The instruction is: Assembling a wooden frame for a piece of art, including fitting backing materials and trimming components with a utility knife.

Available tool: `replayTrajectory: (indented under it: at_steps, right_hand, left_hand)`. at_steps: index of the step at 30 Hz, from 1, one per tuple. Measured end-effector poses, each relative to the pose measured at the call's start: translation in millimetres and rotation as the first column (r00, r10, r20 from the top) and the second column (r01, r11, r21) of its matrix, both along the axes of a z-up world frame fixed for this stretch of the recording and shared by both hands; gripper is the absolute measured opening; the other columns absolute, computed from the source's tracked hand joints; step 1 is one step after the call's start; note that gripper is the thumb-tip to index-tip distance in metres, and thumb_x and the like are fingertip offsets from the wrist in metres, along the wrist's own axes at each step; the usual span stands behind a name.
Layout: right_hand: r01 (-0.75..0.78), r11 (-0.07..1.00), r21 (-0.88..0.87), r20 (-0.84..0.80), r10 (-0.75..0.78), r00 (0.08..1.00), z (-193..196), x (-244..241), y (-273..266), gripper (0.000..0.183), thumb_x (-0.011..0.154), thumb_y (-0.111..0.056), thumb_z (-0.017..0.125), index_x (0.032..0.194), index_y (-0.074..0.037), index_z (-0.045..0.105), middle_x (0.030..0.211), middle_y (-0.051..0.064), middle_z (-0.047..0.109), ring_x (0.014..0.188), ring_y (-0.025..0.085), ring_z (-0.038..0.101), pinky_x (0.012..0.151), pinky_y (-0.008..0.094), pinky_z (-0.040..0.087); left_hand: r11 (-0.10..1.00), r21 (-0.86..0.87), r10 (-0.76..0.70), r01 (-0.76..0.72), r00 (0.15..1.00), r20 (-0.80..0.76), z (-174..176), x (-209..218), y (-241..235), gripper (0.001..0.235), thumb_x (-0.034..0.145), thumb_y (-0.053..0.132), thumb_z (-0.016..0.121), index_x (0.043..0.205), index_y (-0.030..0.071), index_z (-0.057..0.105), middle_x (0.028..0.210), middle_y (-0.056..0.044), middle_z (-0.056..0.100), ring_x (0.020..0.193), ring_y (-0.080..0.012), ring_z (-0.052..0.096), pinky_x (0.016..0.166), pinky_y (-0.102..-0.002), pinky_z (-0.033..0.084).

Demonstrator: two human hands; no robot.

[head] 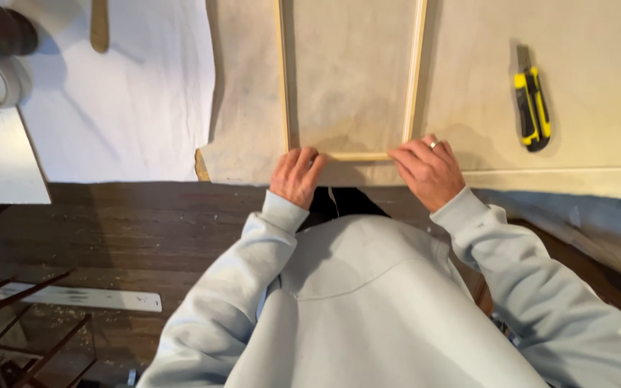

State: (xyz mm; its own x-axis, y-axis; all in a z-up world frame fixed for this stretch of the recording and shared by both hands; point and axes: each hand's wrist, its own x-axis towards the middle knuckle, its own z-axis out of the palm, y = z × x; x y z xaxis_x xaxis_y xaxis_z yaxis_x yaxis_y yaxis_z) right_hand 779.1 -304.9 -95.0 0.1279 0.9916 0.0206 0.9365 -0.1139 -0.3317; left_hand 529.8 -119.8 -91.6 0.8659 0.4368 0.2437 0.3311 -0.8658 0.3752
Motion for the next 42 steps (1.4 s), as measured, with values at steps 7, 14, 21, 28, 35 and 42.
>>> replayTrajectory:
  at_steps: [7,14,21,28,35,42]
  right_hand:
    - [-0.007,0.996,0.094,-0.158,0.022,0.987,4.7,73.0,134.6,0.027,0.095,-0.034,0.085,0.117,-0.017,0.08,0.111,0.007,0.078,0.109,0.029,0.071,0.094,0.045,0.051]
    - [0.004,0.99,0.14,-0.079,0.007,0.997,-24.4,107.9,285.6,0.032,0.108,-0.019,0.074,0.135,-0.001,0.07,0.128,0.019,0.056,0.114,0.039,0.054,0.1,0.052,0.044]
    - [-0.009,0.982,0.19,-0.047,0.018,0.999,-8.1,126.4,264.8,0.021,0.107,-0.015,0.073,0.123,-0.004,0.079,0.119,0.015,0.065,0.104,0.037,0.061,0.094,0.047,0.053]
    - [0.217,0.973,0.084,-0.568,-0.132,0.813,96.5,119.3,119.4,0.045,0.105,0.007,0.074,0.145,0.022,0.061,0.126,0.031,0.069,0.105,0.036,0.068,0.087,0.04,0.057]
    - [0.381,0.589,-0.712,-0.691,-0.493,-0.529,82.3,-39.6,18.0,0.066,0.093,0.004,0.058,0.159,-0.001,0.048,0.156,0.015,0.059,0.136,0.028,0.059,0.109,0.04,0.051]
    - [0.233,0.544,-0.806,-0.475,-0.36,-0.803,60.5,-93.4,10.0,0.071,0.091,0.003,0.061,0.159,0.007,0.043,0.16,0.022,0.056,0.142,0.029,0.057,0.108,0.039,0.051]
  left_hand:
    - [0.975,-0.151,0.177,-0.162,0.98,0.087,4.9,4.8,-52.0,0.02,0.102,0.006,0.063,0.12,0.011,0.071,0.108,-0.014,0.065,0.096,-0.0365,0.068,0.087,-0.042,0.056]
    - [-0.605,-0.78,0.701,0.162,0.573,-0.425,-25.9,52.4,-124.0,0.083,0.084,0.003,0.081,0.156,-0.001,0.042,0.148,-0.019,0.052,0.134,-0.0282,0.056,0.109,-0.037,0.054]
    - [-0.422,-0.898,0.821,0.126,0.473,-0.32,-12.5,61.7,-126.7,0.101,0.078,-0.007,0.082,0.165,0.008,0.034,0.141,-0.017,0.049,0.123,-0.0325,0.06,0.094,-0.039,0.063]
    - [0.464,-0.709,0.754,-0.53,0.657,0.002,-17.5,25.3,56.3,0.09,0.087,0.035,0.078,0.163,0.008,0.038,0.127,-0.011,0.048,0.114,-0.0268,0.048,0.094,-0.04,0.047]
    - [0.877,-0.194,0.429,-0.44,0.898,-0.096,-9.2,147.1,185.0,0.063,0.078,0.033,0.08,0.138,0.029,0.061,0.132,0.0,0.059,0.123,-0.0263,0.058,0.105,-0.051,0.04]
    - [0.984,-0.076,0.153,-0.161,0.983,-0.106,-71.5,190.7,180.6,0.053,0.074,0.03,0.083,0.126,0.028,0.072,0.119,0.002,0.06,0.107,-0.0261,0.056,0.098,-0.047,0.038]
